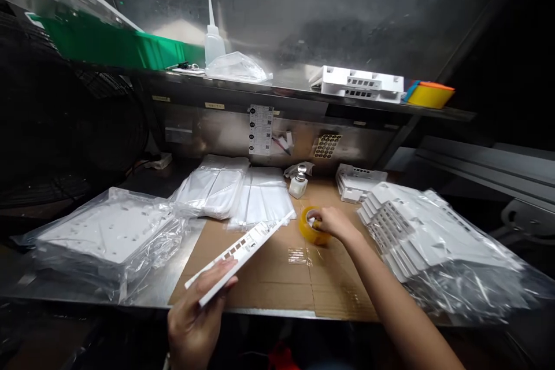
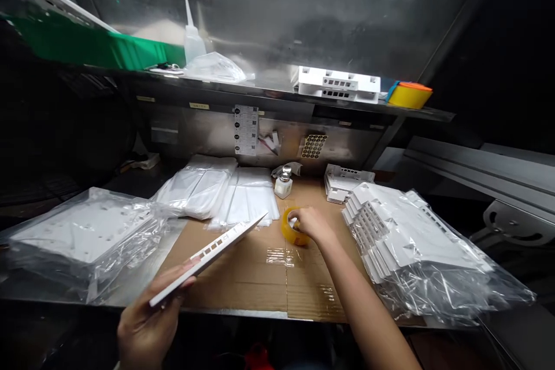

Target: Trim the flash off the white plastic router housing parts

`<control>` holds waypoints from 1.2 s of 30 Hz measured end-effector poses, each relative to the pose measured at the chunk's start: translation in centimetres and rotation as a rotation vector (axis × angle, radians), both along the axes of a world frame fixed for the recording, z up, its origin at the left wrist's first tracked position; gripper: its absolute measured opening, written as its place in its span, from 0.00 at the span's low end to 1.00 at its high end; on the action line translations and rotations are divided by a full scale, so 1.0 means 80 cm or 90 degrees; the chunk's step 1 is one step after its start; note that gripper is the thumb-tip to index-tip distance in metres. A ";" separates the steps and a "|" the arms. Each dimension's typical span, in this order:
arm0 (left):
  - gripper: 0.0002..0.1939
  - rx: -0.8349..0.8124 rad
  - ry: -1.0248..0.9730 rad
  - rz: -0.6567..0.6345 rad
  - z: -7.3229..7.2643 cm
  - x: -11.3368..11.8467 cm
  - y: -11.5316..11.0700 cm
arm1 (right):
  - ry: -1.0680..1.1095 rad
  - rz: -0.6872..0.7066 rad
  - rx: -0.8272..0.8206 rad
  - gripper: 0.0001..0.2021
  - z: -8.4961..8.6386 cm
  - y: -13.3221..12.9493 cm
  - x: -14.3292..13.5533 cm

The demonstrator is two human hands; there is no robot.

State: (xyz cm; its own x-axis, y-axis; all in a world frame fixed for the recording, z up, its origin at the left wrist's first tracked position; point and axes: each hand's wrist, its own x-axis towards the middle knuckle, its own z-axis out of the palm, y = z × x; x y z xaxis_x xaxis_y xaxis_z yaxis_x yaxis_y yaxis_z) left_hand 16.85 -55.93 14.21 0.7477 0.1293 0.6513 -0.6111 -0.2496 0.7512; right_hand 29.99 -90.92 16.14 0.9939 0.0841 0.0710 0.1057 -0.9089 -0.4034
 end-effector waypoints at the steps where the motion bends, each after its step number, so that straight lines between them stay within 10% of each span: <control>1: 0.17 0.004 -0.008 0.004 -0.006 0.000 -0.006 | 0.024 0.010 -0.004 0.16 -0.003 0.001 0.009; 11: 0.17 0.172 0.029 0.005 -0.014 0.007 -0.022 | 0.050 0.056 0.251 0.16 0.019 -0.012 -0.026; 20: 0.19 0.238 0.103 -0.035 -0.031 -0.002 -0.020 | 0.064 0.134 0.727 0.14 0.010 0.076 -0.118; 25: 0.21 0.226 0.134 -0.049 -0.027 -0.004 -0.022 | -0.099 0.004 0.660 0.09 -0.011 0.130 -0.148; 36: 0.19 0.242 0.141 -0.076 -0.014 -0.006 -0.022 | -0.349 0.024 0.374 0.09 0.014 0.173 -0.146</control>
